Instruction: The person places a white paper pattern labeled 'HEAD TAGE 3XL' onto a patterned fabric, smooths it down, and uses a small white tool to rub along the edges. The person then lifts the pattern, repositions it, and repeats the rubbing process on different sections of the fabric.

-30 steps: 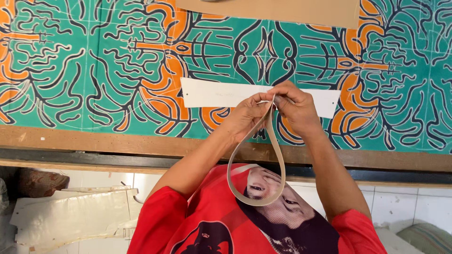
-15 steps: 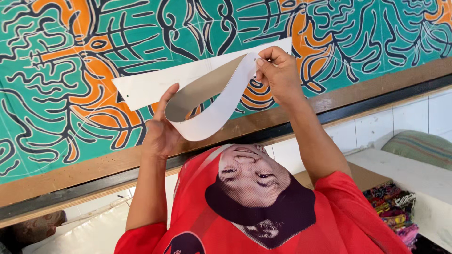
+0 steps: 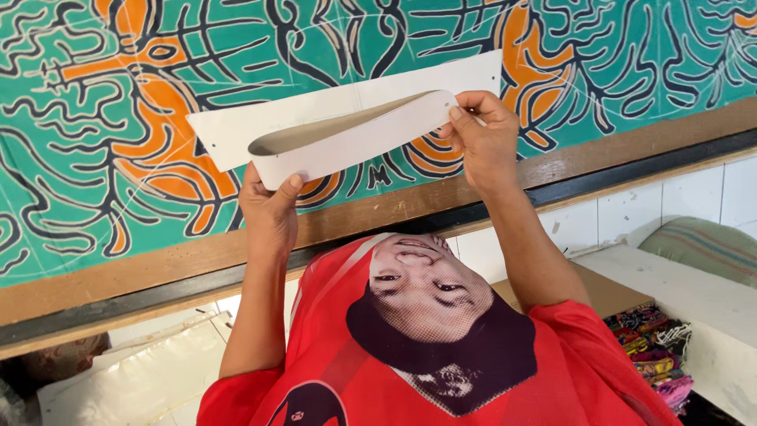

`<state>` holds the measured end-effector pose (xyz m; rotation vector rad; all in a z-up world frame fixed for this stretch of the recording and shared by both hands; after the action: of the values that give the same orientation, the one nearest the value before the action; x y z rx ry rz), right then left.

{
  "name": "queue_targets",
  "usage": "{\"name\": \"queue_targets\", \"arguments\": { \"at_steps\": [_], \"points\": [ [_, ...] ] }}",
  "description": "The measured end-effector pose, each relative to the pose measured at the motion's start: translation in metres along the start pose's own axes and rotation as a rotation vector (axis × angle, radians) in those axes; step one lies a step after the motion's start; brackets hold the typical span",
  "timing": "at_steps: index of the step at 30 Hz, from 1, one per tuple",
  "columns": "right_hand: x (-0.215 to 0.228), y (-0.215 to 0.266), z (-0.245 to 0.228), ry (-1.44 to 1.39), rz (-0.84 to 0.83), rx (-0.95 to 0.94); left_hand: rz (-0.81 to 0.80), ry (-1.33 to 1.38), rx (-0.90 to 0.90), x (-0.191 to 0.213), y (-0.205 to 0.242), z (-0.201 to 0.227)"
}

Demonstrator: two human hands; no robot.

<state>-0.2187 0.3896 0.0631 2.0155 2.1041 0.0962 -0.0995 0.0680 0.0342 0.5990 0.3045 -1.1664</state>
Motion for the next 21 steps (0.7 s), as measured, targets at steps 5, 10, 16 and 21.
{"name": "queue_targets", "arguments": {
  "at_steps": [5,10,16,21],
  "points": [
    [0.004,0.005,0.01,-0.04,0.049,-0.023,0.009,0.182,0.012,0.006,0.0,-0.012],
    [0.005,0.009,0.013,-0.012,0.053,-0.01,0.031,0.324,-0.01,0.004,-0.001,-0.011],
    [0.002,0.021,0.015,0.105,0.039,0.01,0.113,0.371,-0.005,0.011,-0.004,-0.013],
    [-0.004,0.032,0.019,0.159,0.034,0.07,0.127,0.387,-0.001,0.017,-0.005,-0.01]
  ]
}}
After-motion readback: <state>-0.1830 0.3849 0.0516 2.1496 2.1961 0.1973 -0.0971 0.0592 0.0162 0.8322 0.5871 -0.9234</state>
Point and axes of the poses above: each hand's wrist, its own y-axis away from the middle knuckle, its own x-axis out of the back of the hand, z = x × y, the point moved 9 cm from there along -y, towards the middle knuckle, and after that the axes turned 2 degrees about y, right-handed, at the moved point
